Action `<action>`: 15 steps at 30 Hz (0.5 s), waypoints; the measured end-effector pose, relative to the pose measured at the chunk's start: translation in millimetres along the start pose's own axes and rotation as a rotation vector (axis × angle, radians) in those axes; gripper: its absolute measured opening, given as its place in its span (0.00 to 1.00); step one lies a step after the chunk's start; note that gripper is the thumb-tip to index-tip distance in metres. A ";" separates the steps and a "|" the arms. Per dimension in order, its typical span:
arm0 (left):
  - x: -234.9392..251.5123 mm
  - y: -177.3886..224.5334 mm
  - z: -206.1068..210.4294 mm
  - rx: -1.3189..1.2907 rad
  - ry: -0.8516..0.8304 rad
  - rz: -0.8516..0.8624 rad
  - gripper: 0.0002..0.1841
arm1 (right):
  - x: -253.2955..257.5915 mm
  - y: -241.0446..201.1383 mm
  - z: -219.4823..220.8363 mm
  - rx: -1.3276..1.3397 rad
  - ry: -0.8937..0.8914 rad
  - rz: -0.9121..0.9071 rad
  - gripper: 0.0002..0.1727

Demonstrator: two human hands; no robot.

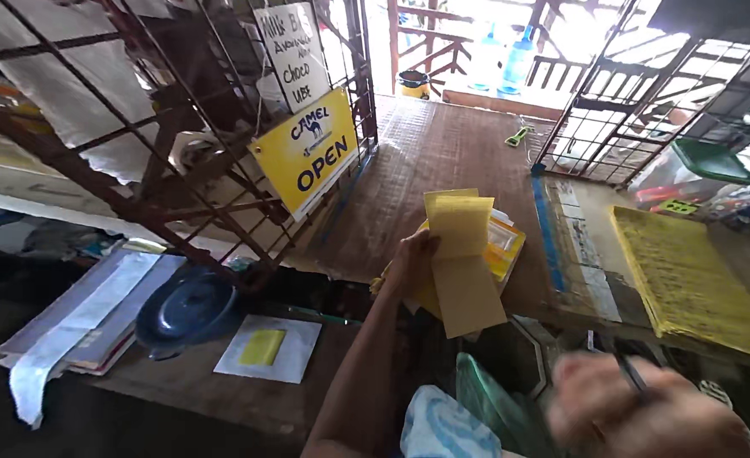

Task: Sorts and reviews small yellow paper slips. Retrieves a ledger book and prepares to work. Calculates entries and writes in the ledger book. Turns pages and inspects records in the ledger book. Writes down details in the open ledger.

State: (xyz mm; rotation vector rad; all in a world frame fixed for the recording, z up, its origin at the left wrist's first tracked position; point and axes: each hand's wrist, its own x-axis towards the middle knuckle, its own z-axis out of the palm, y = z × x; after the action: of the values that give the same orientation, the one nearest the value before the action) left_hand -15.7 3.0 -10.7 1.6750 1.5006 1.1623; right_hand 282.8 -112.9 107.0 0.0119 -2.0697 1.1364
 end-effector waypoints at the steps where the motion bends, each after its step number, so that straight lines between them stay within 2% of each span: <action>1: 0.2 0.9 -0.4 0.000 0.005 0.001 0.14 | -5.3 22.4 -6.4 -0.235 0.049 0.046 0.10; 3: 0.9 1.2 -1.4 0.005 0.005 0.004 0.14 | -20.3 76.2 -13.1 -0.748 0.076 0.133 0.17; 4: 1.1 1.1 -1.8 0.011 0.000 0.003 0.14 | -27.3 99.0 -12.5 -0.945 0.042 0.164 0.18; 6: 1.4 1.2 -2.0 0.032 -0.005 0.006 0.14 | -40.9 131.9 -8.2 -1.140 -0.053 0.223 0.17; 9: 1.1 2.1 -2.2 0.042 -0.005 0.009 0.14 | -53.5 158.7 -1.4 -1.216 -0.042 0.207 0.14; 15: 4.5 1.9 -1.7 0.049 0.001 -0.006 0.15 | -52.1 160.0 -1.7 -1.095 0.111 0.195 0.11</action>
State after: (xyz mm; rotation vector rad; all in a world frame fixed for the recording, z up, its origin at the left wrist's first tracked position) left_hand -16.5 6.8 -7.3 1.7006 1.5456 1.1321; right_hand 265.4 -32.3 -39.7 -0.7646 -2.3551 -0.0217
